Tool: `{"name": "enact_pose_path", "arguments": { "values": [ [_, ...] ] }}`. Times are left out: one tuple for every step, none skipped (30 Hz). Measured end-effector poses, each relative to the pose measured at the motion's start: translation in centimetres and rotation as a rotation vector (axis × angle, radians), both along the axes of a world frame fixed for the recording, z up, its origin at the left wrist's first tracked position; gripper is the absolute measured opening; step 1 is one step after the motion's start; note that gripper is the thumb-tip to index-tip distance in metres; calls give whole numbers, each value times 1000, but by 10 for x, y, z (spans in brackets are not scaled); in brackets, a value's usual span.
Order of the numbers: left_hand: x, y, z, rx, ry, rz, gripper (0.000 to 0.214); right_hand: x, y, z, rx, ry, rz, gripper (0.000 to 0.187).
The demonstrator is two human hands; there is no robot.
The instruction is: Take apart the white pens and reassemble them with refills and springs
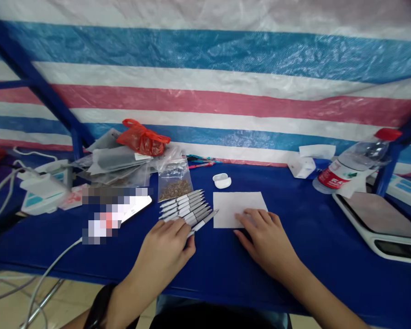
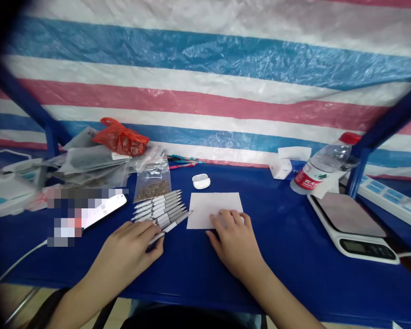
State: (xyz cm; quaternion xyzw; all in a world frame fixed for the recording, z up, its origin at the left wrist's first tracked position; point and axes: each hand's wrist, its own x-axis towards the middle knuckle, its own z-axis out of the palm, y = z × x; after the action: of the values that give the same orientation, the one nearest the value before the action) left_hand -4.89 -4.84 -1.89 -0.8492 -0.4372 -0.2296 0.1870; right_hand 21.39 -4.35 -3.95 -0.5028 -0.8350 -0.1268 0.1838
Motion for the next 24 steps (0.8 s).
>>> {"name": "enact_pose_path", "arguments": {
  "values": [
    [-1,2,4,-10,-37,-10,21,-3,-3,-1,8,-9,-24,28],
    [-2,5,8,-24,-84,-13,20,-5,-4,-1,9,-12,-41,28],
    [-1,8,14,-49,-129,-12,18,-7,-3,1,-6,-10,-52,27],
    [2,14,21,-66,-179,-13,17,-9,0,5,-41,2,-60,26],
    [6,21,29,-90,-219,2,17,-11,5,11,-93,32,-64,25],
    [12,29,38,-130,-258,31,16,-14,11,18,-166,87,-65,23],
    [18,39,46,-170,-309,53,14,-16,19,27,-250,180,-65,23],
    [26,48,53,-254,-347,37,10,-20,28,36,-341,326,-59,24],
    [33,58,59,-342,-390,12,8,-23,36,45,-433,507,-40,27],
    [40,66,63,-407,-440,-24,7,-27,45,52,-512,707,-18,32],
    [46,73,65,-456,-476,-63,7,-30,53,58,-550,908,15,35],
    [50,78,65,-483,-497,-91,8,-32,59,61,-558,1088,58,38],
    [54,82,62,-511,-496,-136,9,-34,64,62,-544,1234,85,40],
    [55,83,58,-543,-480,-194,13,-35,67,60,-520,1344,101,42],
    [57,83,54,-583,-455,-255,17,-34,70,57,-490,1413,98,44],
    [57,81,48,-624,-427,-309,19,-34,70,53,-455,1444,74,45],
    [58,79,43,-658,-411,-340,21,-33,70,49,-421,1445,40,48],
    [58,76,39,-690,-410,-347,21,-32,69,45,-389,1429,3,52],
    [60,72,35,-717,-422,-328,20,-31,68,42,-365,1405,-28,55],
    [62,69,32,-741,-443,-290,19,-31,66,39,-349,1382,-51,59],
    [64,65,29,-764,-468,-244,19,-31,63,36,-343,1367,-64,63],
    [66,62,27,-785,-488,-197,21,-32,61,34,-350,1365,-68,65],
    [69,59,25,-803,-507,-164,27,-33,59,33,-364,1375,-63,67],
    [71,56,24,-819,-535,-148,33,-35,57,32,-383,1392,-51,67]
  ]
}}
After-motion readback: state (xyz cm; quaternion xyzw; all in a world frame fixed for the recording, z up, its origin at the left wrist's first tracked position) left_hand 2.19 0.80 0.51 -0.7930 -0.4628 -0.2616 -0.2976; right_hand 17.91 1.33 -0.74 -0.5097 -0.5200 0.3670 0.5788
